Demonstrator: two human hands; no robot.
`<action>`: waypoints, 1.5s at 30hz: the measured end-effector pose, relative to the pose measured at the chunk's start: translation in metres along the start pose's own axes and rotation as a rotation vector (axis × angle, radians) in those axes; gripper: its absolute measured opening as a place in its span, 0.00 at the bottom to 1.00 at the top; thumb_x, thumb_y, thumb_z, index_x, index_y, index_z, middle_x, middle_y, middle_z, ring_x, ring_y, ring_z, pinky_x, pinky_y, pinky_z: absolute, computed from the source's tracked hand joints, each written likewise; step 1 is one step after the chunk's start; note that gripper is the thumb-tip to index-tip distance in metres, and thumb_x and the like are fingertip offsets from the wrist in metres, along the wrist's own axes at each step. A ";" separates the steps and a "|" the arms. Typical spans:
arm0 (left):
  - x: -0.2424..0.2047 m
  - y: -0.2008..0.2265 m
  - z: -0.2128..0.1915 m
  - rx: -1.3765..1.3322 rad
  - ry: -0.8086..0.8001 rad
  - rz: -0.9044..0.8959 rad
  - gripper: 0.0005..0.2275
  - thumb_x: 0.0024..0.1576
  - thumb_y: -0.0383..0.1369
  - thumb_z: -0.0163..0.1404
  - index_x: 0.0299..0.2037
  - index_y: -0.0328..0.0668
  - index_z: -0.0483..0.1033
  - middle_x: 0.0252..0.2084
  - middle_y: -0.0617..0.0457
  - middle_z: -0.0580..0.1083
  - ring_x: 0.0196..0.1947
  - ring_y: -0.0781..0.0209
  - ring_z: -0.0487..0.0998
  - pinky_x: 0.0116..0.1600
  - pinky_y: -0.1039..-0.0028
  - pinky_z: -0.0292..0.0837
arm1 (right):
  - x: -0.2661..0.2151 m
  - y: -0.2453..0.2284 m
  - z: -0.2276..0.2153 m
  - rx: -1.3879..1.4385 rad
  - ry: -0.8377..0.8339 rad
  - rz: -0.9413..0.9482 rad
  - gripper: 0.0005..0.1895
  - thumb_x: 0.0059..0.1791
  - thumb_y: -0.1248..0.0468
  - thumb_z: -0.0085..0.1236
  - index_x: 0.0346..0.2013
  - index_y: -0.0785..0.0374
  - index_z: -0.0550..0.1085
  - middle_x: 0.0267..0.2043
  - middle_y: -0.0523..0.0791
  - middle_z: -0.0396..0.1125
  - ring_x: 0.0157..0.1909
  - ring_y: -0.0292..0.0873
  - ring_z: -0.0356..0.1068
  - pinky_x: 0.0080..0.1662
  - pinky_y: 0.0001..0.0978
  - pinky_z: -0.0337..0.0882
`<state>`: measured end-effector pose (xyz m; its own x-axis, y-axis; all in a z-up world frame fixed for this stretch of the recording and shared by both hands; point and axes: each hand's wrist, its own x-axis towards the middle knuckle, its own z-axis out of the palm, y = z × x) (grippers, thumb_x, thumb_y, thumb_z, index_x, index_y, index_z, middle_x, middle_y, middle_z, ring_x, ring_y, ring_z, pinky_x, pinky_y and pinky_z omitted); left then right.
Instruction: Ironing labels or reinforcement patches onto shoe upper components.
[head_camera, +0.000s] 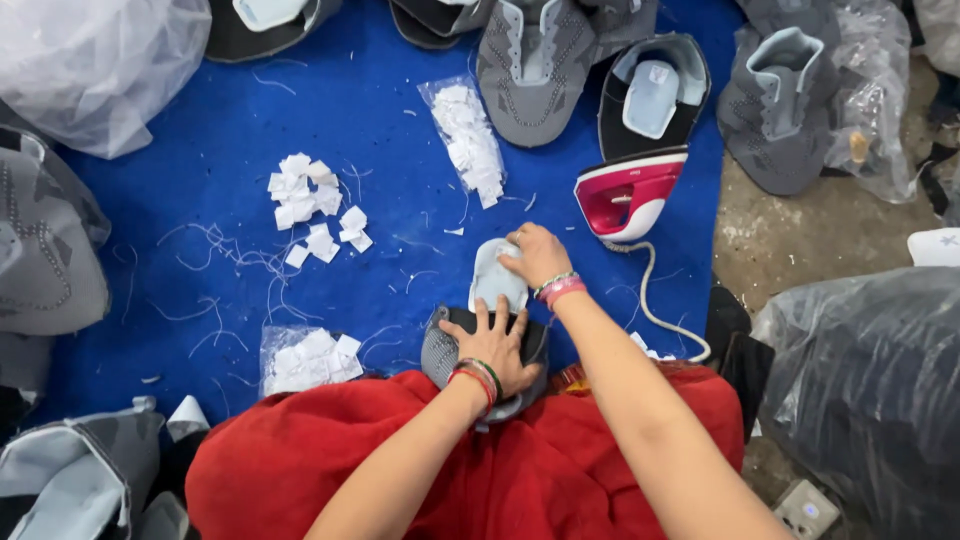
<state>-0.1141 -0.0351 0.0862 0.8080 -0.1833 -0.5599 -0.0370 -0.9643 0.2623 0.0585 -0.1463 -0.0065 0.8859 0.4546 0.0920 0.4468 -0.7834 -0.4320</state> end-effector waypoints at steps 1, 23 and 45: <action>-0.001 -0.002 0.001 -0.003 -0.004 0.001 0.41 0.54 0.60 0.45 0.77 0.58 0.46 0.80 0.45 0.39 0.77 0.33 0.37 0.58 0.11 0.40 | -0.005 -0.004 -0.007 0.000 -0.004 0.002 0.16 0.45 0.55 0.63 0.41 0.61 0.81 0.45 0.49 0.73 0.49 0.54 0.73 0.52 0.44 0.73; -0.158 -0.426 0.043 0.010 0.544 -1.197 0.46 0.42 0.63 0.58 0.71 0.51 0.61 0.71 0.30 0.60 0.66 0.34 0.66 0.59 0.42 0.64 | 0.096 -0.069 -0.314 1.194 0.583 -0.266 0.13 0.57 0.61 0.61 0.50 0.64 0.69 0.40 0.45 0.72 0.38 0.39 0.74 0.40 0.35 0.79; -0.090 -0.038 -0.192 -1.232 0.924 0.549 0.21 0.66 0.28 0.46 0.70 0.41 0.61 0.46 0.48 0.80 0.46 0.64 0.81 0.53 0.78 0.77 | -0.064 -0.118 -0.146 1.957 0.082 0.401 0.22 0.57 0.58 0.49 0.63 0.66 0.69 0.60 0.48 0.70 0.60 0.46 0.70 0.63 0.41 0.69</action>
<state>-0.0724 0.0552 0.2779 0.9307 0.1745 0.3214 -0.3236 -0.0162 0.9460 -0.0329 -0.1452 0.1689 0.9104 0.3419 -0.2328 -0.4079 0.6491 -0.6421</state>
